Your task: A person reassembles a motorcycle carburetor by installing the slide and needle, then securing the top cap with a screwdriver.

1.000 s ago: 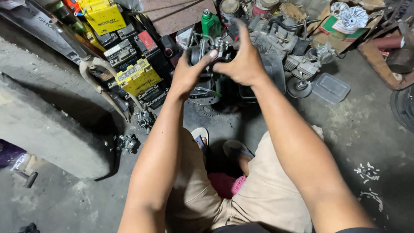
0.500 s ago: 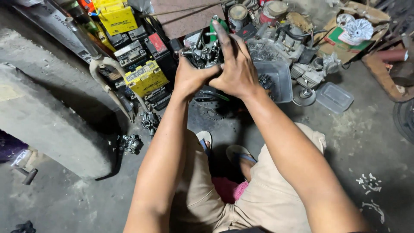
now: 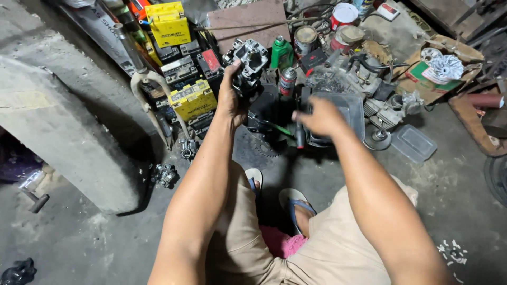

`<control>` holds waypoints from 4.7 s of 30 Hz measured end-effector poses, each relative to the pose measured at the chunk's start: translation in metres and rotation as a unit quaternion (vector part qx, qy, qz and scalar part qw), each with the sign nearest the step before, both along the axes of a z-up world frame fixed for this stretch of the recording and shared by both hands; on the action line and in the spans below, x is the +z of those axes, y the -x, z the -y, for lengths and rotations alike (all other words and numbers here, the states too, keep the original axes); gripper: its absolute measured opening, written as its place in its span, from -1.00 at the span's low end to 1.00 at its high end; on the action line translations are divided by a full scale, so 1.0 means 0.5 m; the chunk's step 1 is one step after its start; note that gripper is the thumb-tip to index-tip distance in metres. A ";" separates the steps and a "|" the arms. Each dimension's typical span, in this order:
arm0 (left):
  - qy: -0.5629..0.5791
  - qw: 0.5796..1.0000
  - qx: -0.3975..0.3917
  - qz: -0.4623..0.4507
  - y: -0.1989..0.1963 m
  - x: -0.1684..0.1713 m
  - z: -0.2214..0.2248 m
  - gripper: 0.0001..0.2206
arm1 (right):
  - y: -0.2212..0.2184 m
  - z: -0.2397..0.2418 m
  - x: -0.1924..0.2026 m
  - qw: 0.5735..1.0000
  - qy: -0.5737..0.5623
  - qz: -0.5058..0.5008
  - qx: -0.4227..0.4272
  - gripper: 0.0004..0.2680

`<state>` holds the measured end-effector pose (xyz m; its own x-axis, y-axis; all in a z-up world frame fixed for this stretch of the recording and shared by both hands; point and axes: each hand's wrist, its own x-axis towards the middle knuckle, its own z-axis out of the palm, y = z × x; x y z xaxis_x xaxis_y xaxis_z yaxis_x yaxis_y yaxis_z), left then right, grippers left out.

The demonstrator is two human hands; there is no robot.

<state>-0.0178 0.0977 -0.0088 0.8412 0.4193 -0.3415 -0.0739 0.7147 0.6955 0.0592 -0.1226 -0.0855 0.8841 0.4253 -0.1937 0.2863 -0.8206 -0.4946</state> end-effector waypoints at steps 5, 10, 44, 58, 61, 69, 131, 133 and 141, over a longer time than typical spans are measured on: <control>-0.006 0.998 -0.014 0.060 0.000 -0.028 -0.017 -0.45 | 0.017 -0.028 -0.082 0.988 0.111 -0.027 0.106 -0.48; -0.041 0.996 0.001 0.083 0.005 -0.055 -0.032 -0.45 | 0.055 -0.049 -0.090 0.978 0.146 -0.063 0.132 -0.47; -0.150 0.987 0.063 0.008 0.033 -0.032 -0.052 -0.36 | 0.049 -0.062 0.064 0.998 -0.042 0.023 -0.034 -0.70; -0.180 0.982 0.043 0.036 0.003 -0.119 -0.082 -0.29 | 0.031 -0.054 0.092 0.943 -0.273 0.182 -0.047 -0.85; -0.194 0.980 0.025 0.048 0.012 -0.093 -0.064 -0.30 | 0.049 -0.048 0.114 0.933 -0.275 0.225 -0.063 -0.86; -0.178 0.981 0.041 0.068 -0.010 -0.144 -0.095 -0.31 | 0.037 -0.041 0.105 0.954 -0.224 0.184 -0.082 -0.76; 0.026 0.992 0.102 0.071 -0.004 -0.040 -0.005 0.00 | 0.070 -0.085 0.078 0.954 -0.269 0.123 -0.036 -0.75; 0.032 0.991 0.101 0.079 0.009 0.003 0.009 0.03 | 0.073 -0.092 0.080 0.953 -0.272 0.131 -0.030 -0.75; 0.069 0.991 0.088 0.067 0.036 0.081 0.036 -0.14 | 0.056 -0.092 0.042 0.947 -0.284 0.145 -0.021 -0.77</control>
